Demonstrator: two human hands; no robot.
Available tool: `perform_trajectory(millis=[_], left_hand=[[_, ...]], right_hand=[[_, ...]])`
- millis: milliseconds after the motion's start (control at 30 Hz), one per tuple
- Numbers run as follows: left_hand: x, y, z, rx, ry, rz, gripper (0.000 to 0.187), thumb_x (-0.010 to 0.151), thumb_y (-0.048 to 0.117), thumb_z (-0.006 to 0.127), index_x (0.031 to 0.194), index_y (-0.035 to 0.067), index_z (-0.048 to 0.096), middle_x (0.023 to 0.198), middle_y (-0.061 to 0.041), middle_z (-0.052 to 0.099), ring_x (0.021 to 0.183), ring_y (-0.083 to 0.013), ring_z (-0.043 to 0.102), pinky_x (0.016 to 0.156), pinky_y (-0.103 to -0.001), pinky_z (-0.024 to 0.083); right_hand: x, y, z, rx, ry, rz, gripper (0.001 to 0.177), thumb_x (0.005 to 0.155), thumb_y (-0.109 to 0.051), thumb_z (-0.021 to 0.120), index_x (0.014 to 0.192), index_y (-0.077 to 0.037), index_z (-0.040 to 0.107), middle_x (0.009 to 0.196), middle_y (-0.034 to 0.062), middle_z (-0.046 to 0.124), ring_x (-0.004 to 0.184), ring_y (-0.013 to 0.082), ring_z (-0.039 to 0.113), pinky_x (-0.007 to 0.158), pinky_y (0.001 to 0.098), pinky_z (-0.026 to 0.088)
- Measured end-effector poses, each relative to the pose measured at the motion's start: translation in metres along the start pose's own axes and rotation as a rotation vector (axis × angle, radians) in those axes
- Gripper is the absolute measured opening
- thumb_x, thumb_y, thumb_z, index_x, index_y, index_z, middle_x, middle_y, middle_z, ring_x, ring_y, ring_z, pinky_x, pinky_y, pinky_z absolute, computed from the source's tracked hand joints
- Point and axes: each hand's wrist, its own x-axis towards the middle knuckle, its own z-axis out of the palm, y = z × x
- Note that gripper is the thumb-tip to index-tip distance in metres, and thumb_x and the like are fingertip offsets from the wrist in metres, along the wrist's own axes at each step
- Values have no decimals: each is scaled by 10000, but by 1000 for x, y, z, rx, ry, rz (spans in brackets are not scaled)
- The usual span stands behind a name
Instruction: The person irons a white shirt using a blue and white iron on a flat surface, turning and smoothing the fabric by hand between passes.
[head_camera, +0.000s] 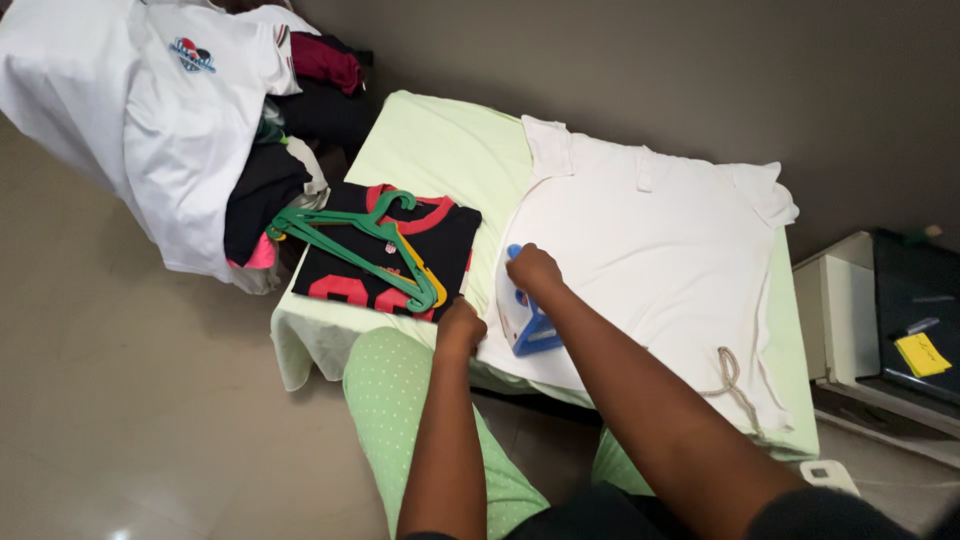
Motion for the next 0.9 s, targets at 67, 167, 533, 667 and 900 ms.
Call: perform_trajectory(millis=[67, 167, 533, 667, 900], left_hand=[[1, -6, 6, -22, -31, -21, 332, 773, -25, 705, 1049, 27, 528, 967, -250, 717, 868, -373, 760, 729, -455, 622], [4, -22, 13, -74, -5, 24, 343, 741, -19, 744, 1017, 42, 550, 966, -224, 725, 901, -360, 757, 764, -444, 609], [13, -35, 19, -36, -2, 22, 440, 696, 56, 860, 1015, 90, 558, 1004, -178, 741, 969, -331, 751, 830, -416, 592], [15, -39, 23, 55, 71, 110, 431, 693, 97, 906, 985, 83, 589, 1050, -183, 725, 1061, -350, 693, 898, -403, 548], [3, -45, 14, 76, 38, 131, 441, 686, 92, 885, 1000, 99, 577, 1054, -187, 730, 1070, -352, 694, 906, -407, 550]], right_hand=[[-9, -3, -2, 33, -73, 90, 367, 936, -274, 609, 1131, 37, 608, 1004, 253, 748, 743, 358, 780, 768, 440, 608], [3, -12, -15, 130, -106, 132, 330, 943, -210, 552, 1105, 43, 690, 1010, 259, 796, 816, 364, 813, 787, 445, 638], [-39, 29, 26, -120, -80, -135, 534, 936, -404, 643, 1205, 53, 590, 1042, 268, 717, 977, 402, 713, 881, 478, 558], [-47, 16, 19, -116, -72, -120, 499, 938, -395, 633, 1178, 42, 613, 1000, 251, 742, 952, 387, 739, 886, 467, 566], [-51, 16, 28, -55, -113, -145, 467, 947, -392, 617, 1154, 26, 599, 922, 231, 759, 832, 380, 761, 807, 462, 595]])
